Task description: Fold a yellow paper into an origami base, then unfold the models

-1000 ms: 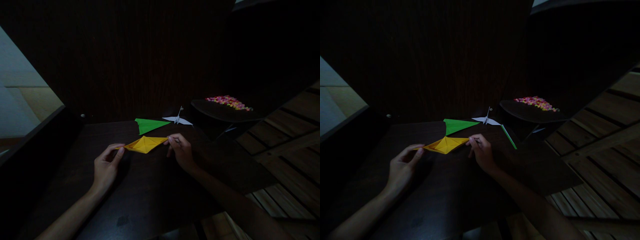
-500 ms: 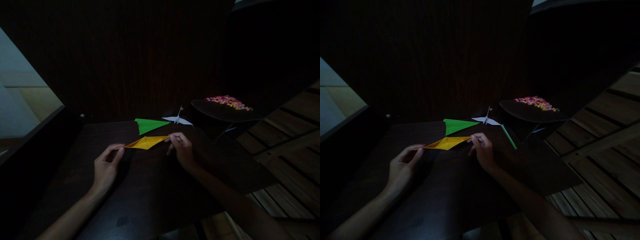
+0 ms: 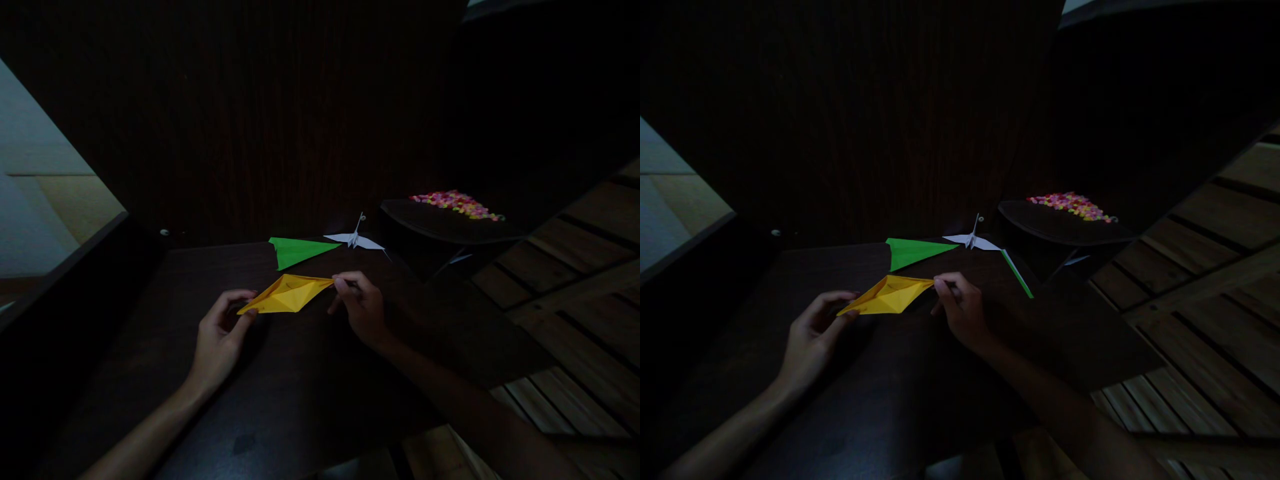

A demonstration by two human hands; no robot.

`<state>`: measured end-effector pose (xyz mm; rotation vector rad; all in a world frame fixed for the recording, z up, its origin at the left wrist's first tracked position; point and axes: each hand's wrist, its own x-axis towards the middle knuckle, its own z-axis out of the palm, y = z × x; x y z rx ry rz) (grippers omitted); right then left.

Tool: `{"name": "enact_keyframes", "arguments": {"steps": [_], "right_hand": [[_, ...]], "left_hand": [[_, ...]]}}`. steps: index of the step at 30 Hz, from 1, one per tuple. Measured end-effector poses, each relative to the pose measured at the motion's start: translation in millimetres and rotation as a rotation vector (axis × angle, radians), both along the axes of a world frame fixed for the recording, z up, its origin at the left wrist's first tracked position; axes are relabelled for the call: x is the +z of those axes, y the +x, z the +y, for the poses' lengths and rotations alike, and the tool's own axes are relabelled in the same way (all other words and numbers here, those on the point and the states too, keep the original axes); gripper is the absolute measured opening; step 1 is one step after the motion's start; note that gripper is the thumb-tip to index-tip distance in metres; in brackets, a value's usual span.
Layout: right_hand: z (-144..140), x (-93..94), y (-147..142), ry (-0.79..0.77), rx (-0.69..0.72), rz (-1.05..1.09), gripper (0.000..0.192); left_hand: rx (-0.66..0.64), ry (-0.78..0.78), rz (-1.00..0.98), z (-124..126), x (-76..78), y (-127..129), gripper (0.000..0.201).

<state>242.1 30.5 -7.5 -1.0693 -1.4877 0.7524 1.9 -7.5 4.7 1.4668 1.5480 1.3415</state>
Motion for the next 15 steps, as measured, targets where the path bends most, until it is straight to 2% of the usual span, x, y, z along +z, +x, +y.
{"name": "enact_keyframes", "arguments": {"steps": [6, 10, 15], "right_hand": [[-7, -3.3, -3, 0.125, 0.108, -0.07, 0.015], [-10, -3.6, -4, 0.207, 0.161, -0.118, 0.01], [-12, -3.9, -5, 0.204, 0.216, -0.139, 0.012]], "left_hand": [[-0.13, -0.008, 0.136, -1, -7.7, 0, 0.043], [-0.216, -0.058, 0.188, 0, -6.0, 0, 0.05], [-0.338, -0.173, 0.088, -1, -1.0, 3, 0.052]]}}
